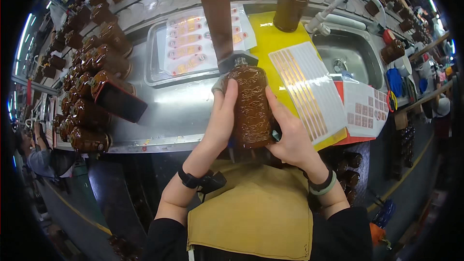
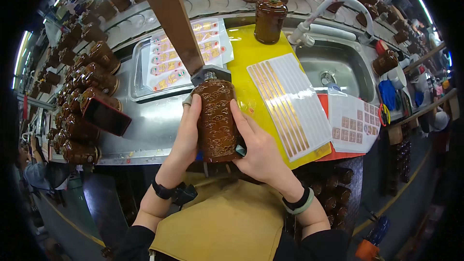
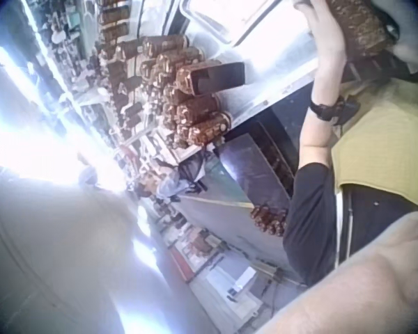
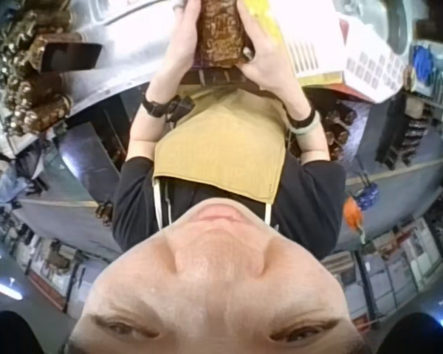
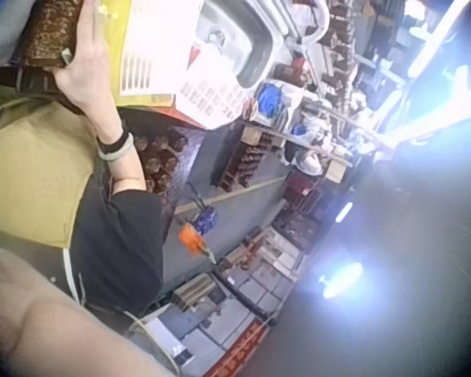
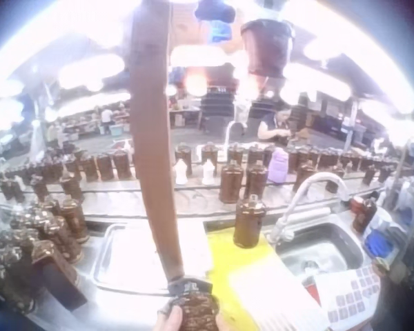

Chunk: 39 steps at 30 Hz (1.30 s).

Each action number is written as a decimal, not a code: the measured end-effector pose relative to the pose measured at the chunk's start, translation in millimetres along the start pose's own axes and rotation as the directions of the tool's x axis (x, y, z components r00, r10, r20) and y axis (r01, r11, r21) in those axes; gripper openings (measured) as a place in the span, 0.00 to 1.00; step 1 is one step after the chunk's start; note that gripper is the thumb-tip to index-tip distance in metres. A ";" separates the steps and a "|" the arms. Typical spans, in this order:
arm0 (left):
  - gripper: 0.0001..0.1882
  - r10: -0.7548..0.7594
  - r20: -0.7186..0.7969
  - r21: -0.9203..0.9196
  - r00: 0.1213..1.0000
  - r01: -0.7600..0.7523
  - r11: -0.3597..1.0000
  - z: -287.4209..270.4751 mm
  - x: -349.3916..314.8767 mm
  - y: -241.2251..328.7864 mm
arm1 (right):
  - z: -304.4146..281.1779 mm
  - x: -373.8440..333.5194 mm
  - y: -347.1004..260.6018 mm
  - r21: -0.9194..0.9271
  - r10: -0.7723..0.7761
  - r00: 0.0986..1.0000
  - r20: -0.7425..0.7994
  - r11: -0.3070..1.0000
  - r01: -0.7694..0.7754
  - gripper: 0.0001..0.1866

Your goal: Applying decorative labels and security ribbons to liquor bottles at a manufacturing workstation.

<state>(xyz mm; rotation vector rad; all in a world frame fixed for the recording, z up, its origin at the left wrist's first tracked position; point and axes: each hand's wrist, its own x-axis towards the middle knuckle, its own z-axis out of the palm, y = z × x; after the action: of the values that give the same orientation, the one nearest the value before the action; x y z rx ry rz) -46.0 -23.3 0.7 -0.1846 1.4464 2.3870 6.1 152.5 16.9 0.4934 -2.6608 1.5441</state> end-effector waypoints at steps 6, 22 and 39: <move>0.41 0.505 0.017 0.772 0.863 -0.332 0.542 -9.6 -5.1 -17.3 | 7.6 -6.3 -14.2 -0.361 -0.195 0.981 -0.004 0.915 0.181 0.50; 0.32 0.477 0.031 0.785 0.878 -0.317 0.532 -86.6 17.2 7.6 | 22.1 -14.3 0.5 -0.185 0.060 0.982 -0.178 0.978 -0.093 0.51; 0.21 0.361 0.454 0.891 0.815 -0.404 -0.208 -126.0 95.1 30.5 | 23.8 -20.6 14.7 -0.250 0.020 0.996 -0.087 0.967 -0.041 0.52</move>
<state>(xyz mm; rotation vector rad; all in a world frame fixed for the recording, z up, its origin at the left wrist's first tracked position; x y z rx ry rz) -153.7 -125.8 -60.3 0.8333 3.1401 0.7268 24.7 144.3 -11.3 0.3664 -2.7553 1.1790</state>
